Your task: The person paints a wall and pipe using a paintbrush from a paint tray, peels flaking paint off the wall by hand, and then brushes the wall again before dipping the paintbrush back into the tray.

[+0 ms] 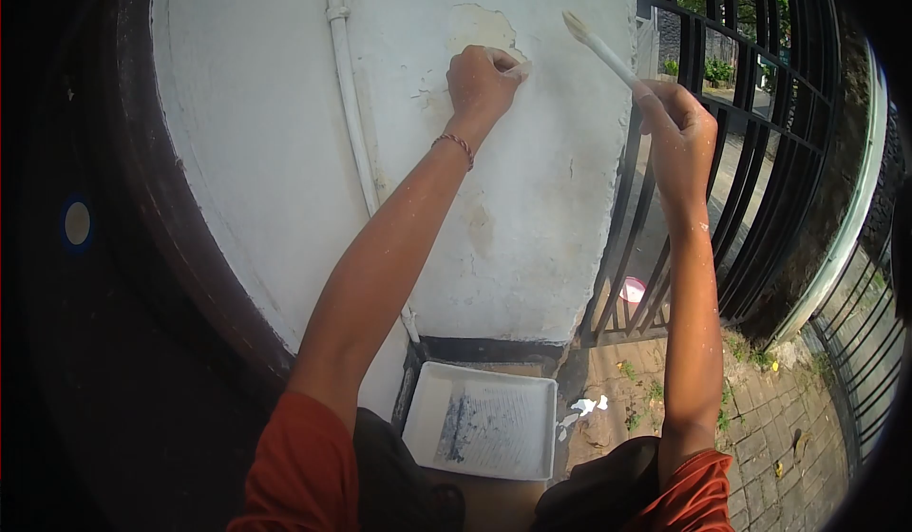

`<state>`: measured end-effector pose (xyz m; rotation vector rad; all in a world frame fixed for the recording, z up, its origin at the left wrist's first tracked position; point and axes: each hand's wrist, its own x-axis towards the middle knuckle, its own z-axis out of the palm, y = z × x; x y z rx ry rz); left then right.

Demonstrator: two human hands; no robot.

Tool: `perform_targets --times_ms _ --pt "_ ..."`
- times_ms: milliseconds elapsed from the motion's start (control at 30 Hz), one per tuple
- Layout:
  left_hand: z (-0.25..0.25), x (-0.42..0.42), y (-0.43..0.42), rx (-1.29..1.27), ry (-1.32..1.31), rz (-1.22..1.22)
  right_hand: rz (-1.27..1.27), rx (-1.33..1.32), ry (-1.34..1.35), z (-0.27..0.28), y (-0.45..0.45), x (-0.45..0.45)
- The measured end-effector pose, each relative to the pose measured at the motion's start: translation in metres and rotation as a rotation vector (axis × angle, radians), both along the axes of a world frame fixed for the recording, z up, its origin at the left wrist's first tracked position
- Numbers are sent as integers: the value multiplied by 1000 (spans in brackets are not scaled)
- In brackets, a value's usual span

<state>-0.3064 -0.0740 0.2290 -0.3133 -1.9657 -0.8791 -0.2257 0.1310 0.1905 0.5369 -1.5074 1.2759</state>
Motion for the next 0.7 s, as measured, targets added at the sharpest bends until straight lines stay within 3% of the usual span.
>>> perform_targets --times_ms 300,367,433,633,700 --pt "-47 17 0 -57 225 -141 -18 -44 -44 1 15 2" --pt "-68 17 1 -281 421 -192 -65 -45 -61 0 18 2" --pt "-98 21 14 -332 371 -269 -71 -52 -61 0 21 0" --pt "-199 21 82 -722 -206 -510 -51 -47 -80 1 18 4" --pt "-207 20 97 -710 -138 -520 -36 -51 -90 2 17 6"
